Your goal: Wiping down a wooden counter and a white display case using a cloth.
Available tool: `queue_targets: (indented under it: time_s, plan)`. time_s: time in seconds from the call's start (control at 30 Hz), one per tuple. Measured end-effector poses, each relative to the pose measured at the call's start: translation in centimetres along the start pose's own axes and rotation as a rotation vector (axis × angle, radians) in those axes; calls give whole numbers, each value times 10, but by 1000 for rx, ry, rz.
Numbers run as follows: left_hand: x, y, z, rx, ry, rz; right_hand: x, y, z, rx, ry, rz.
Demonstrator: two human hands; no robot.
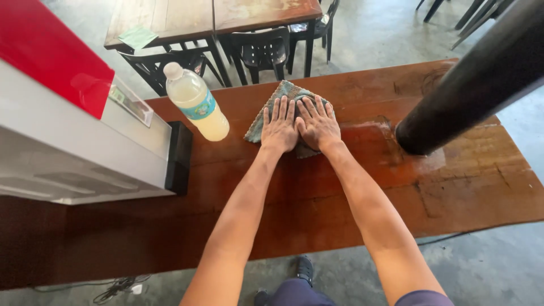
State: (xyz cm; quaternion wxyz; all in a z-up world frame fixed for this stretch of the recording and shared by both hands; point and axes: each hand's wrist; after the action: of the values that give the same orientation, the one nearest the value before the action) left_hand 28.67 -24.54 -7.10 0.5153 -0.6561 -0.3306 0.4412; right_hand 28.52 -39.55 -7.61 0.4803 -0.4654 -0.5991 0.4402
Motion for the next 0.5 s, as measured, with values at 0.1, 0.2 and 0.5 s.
queue_targets:
  time_s: [0.1, 0.2, 0.5]
  plan:
    - [-7, -6, 30, 35, 27, -2, 6, -2, 37, 36, 3, -3]
    - [-13, -10, 65, 54, 47, 1, 16, -14, 70, 61, 1, 6]
    - [-9, -14, 190, 31, 145, 2, 67, -3, 183, 13, -62, 43]
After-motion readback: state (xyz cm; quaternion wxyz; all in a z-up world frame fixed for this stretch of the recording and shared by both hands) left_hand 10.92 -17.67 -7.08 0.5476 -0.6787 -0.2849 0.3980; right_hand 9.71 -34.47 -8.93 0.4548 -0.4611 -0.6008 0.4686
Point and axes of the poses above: each hand's wrist, its own z-axis away from the middle knuckle, its own y-axis out of the palm, x = y × z, and after that the axes turned 7 degrees about y, right-handed
